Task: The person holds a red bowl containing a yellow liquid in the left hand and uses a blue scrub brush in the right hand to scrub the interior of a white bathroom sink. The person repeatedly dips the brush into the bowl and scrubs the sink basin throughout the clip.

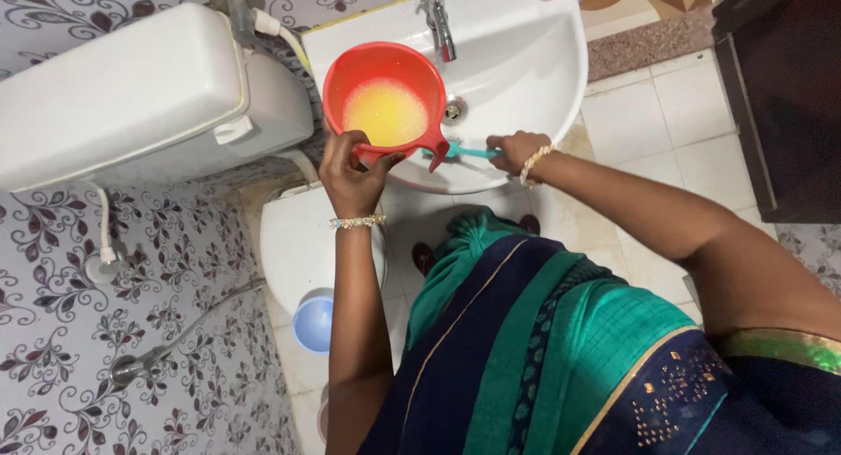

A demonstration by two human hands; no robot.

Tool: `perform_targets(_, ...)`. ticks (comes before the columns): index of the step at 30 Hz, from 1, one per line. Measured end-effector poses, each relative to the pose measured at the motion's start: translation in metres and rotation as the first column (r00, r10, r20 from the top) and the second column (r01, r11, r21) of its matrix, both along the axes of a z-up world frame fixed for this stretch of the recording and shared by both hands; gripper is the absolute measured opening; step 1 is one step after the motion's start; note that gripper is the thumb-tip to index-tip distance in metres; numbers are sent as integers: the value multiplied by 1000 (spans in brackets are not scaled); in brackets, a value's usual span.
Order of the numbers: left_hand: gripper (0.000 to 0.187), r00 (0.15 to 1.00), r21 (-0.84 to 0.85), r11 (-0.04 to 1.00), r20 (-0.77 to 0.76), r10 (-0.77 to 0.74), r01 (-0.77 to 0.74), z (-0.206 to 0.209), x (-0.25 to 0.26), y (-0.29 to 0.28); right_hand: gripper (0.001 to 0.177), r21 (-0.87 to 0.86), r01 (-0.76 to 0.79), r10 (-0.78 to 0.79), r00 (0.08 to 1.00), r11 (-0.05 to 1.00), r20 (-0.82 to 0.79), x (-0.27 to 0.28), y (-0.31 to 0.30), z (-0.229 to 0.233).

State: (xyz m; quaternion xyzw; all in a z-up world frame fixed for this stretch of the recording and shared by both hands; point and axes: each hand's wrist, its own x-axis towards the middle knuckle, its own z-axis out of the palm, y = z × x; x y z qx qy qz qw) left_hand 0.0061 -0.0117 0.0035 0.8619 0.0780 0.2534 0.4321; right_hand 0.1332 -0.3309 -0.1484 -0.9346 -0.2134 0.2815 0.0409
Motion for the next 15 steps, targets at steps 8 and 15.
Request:
perform_targets(8,52,997,47,998,67,-37,34,-3,-6,-1,30,-291,103,-44,979,951,201,25,-61,60)
perform_targets(15,49,991,73,994,95,-94,87,-10,-7,0,32,-247,-46,59,997,968,46,20,-65,87)
